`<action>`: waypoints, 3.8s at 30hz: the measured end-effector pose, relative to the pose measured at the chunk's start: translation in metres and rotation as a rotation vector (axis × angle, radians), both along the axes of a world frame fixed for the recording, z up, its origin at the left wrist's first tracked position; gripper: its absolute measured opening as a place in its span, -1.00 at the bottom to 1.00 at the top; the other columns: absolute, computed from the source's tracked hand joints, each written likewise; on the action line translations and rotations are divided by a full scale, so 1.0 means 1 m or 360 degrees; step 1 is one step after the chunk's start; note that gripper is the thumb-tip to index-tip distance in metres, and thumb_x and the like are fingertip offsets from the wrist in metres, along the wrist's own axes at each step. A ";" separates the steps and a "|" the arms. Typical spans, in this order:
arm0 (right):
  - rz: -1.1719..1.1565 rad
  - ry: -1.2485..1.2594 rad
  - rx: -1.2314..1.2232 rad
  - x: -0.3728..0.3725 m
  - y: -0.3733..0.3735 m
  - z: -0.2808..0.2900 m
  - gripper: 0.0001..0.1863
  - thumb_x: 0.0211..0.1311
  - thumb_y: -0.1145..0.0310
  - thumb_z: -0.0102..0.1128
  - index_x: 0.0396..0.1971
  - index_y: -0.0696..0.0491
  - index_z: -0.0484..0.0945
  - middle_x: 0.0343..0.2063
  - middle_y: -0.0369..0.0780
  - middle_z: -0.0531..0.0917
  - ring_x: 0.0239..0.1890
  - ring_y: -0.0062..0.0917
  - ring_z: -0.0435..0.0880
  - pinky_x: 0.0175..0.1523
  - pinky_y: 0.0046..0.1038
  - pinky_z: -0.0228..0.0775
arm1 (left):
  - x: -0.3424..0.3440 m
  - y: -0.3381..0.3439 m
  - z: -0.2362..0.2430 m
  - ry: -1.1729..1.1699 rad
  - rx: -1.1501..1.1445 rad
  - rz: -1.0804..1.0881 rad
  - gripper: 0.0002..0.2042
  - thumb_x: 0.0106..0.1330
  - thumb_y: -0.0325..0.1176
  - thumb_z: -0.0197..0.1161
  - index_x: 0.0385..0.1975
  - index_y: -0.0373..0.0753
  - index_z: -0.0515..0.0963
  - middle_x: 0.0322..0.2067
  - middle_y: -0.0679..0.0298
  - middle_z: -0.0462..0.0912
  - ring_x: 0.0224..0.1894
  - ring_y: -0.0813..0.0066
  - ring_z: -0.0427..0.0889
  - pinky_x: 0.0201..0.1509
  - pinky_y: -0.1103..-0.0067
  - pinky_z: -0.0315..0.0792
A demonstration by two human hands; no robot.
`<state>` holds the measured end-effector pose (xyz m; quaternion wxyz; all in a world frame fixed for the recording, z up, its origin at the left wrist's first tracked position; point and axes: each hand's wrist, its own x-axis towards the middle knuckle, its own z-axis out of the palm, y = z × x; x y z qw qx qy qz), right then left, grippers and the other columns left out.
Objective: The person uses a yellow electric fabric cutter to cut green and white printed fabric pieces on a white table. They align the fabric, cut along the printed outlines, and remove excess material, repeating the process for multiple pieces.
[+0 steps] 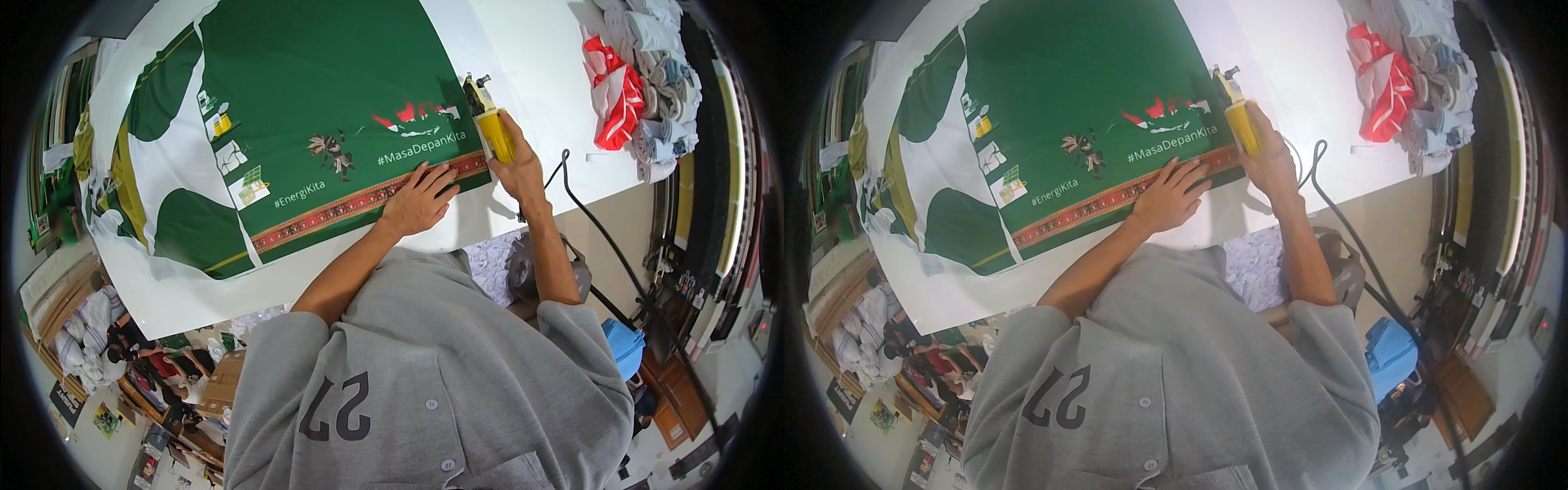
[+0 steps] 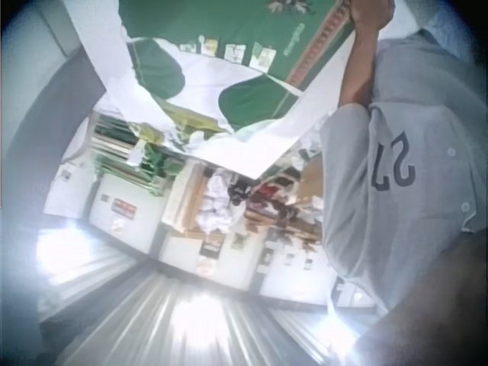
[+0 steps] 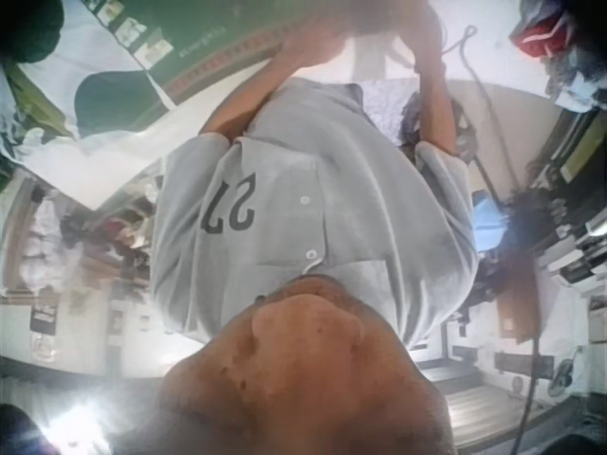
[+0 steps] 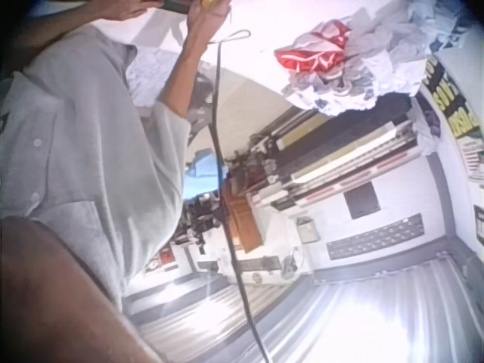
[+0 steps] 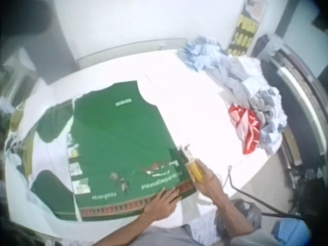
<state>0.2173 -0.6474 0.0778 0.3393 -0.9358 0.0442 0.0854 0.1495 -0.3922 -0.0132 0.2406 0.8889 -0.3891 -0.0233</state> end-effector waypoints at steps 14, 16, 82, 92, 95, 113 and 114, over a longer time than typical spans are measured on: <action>0.0028 0.0000 0.0028 0.132 0.043 0.010 0.00 0.22 0.46 0.38 0.68 -0.34 0.23 0.22 0.09 0.75 0.20 0.12 0.76 0.27 -0.05 0.63 | 0.001 0.002 0.000 -0.0031 -0.0182 -0.0009 -0.57 0.44 -0.21 0.34 0.27 -0.17 0.66 0.49 0.09 0.51 0.60 0.07 0.39 0.73 -0.03 0.15; 0.0055 -0.0069 0.0064 0.154 0.049 0.005 0.00 0.21 0.44 0.39 0.67 -0.35 0.24 0.23 0.08 0.75 0.20 0.12 0.76 0.28 -0.04 0.63 | 0.001 0.001 0.000 -0.0044 -0.0220 0.0029 -0.56 0.35 -0.31 0.42 0.24 -0.15 0.68 0.48 0.11 0.52 0.57 0.08 0.43 0.69 -0.02 0.25; 0.0439 -0.0001 -0.0054 0.362 0.110 0.011 0.01 0.19 0.45 0.41 0.65 -0.45 0.26 0.31 0.01 0.72 0.29 0.04 0.73 0.38 -0.09 0.58 | 0.000 0.000 0.006 0.0152 -0.0058 0.0008 -0.56 0.55 -0.22 0.17 0.35 -0.14 0.65 0.58 0.20 0.46 0.67 0.29 0.35 0.76 0.13 0.17; 0.0308 0.0010 -0.0099 0.381 0.149 0.003 0.03 0.17 0.36 0.46 0.65 -0.46 0.21 0.25 0.06 0.75 0.26 0.08 0.75 0.34 -0.02 0.60 | -0.003 -0.001 -0.001 0.0083 -0.0064 0.0000 -0.58 0.56 -0.20 0.17 0.33 -0.12 0.69 0.58 0.18 0.48 0.68 0.28 0.34 0.75 0.12 0.17; 0.0240 0.0013 -0.0129 0.393 0.161 -0.001 0.02 0.17 0.34 0.47 0.65 -0.43 0.22 0.21 0.09 0.76 0.24 0.11 0.76 0.33 0.01 0.61 | -0.003 0.000 0.000 0.0065 -0.0047 -0.0013 -0.57 0.56 -0.18 0.17 0.33 -0.12 0.69 0.57 0.18 0.49 0.68 0.27 0.33 0.76 0.12 0.13; 0.0268 -0.0344 0.0194 0.461 0.135 -0.055 0.13 0.09 0.35 0.53 0.70 -0.29 0.17 0.39 0.05 0.61 0.33 -0.02 0.70 0.37 -0.11 0.58 | 0.010 0.018 0.016 0.0723 -0.0692 0.0065 -0.51 0.46 -0.30 0.38 0.37 -0.19 0.60 0.50 0.07 0.49 0.66 0.09 0.30 0.73 0.09 0.17; 0.0271 -0.0259 0.0283 0.417 0.112 -0.054 0.12 0.13 0.40 0.52 0.70 -0.28 0.15 0.43 0.03 0.58 0.39 -0.03 0.66 0.42 -0.12 0.55 | 0.009 0.019 0.016 0.0709 -0.0720 0.0128 -0.53 0.45 -0.32 0.39 0.34 -0.18 0.61 0.45 0.07 0.52 0.62 0.08 0.35 0.70 0.10 0.22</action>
